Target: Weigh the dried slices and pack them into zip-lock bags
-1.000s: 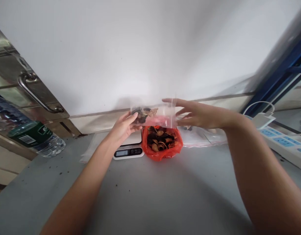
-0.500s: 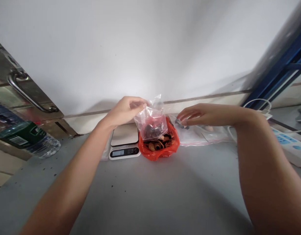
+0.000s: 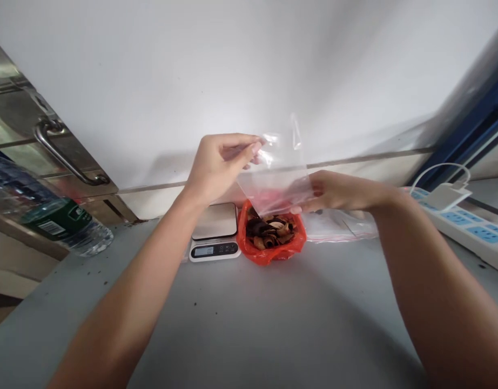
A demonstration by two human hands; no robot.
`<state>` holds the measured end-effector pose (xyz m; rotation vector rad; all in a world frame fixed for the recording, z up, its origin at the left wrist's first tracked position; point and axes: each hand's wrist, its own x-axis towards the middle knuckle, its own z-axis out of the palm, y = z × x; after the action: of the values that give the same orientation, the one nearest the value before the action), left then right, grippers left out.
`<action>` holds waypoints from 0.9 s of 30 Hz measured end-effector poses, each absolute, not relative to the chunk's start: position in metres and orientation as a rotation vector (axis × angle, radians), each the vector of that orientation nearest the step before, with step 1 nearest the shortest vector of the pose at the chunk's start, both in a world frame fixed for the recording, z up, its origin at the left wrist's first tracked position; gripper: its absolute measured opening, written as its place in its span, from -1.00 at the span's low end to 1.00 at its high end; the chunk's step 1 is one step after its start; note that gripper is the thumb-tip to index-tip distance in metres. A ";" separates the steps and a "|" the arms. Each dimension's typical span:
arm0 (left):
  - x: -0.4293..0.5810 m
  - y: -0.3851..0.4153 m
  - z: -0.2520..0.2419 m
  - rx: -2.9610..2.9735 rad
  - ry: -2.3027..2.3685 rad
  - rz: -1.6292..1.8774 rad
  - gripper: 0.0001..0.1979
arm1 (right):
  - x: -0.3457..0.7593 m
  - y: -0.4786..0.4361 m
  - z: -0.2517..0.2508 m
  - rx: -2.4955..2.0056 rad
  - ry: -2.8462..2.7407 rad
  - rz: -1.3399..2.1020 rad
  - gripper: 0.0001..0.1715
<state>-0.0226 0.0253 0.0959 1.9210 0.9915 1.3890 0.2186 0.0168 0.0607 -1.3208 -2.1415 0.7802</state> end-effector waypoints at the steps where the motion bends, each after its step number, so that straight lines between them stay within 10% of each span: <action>1: -0.026 0.025 0.092 1.852 0.998 1.439 -0.92 | 0.216 0.017 0.060 -1.308 -2.102 0.859 -0.55; 17: -0.125 0.003 0.015 1.489 1.371 1.450 -0.62 | 0.125 0.001 0.052 -1.138 -1.619 1.102 -0.47; 27: -0.254 -0.010 -0.018 1.206 1.836 1.369 -0.70 | 0.019 0.014 0.056 -1.085 -1.991 0.170 -0.73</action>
<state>-0.2539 -0.0099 -0.0183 1.2056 1.8358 1.3688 0.0186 0.0139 0.0560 -1.0853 -1.9913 0.1696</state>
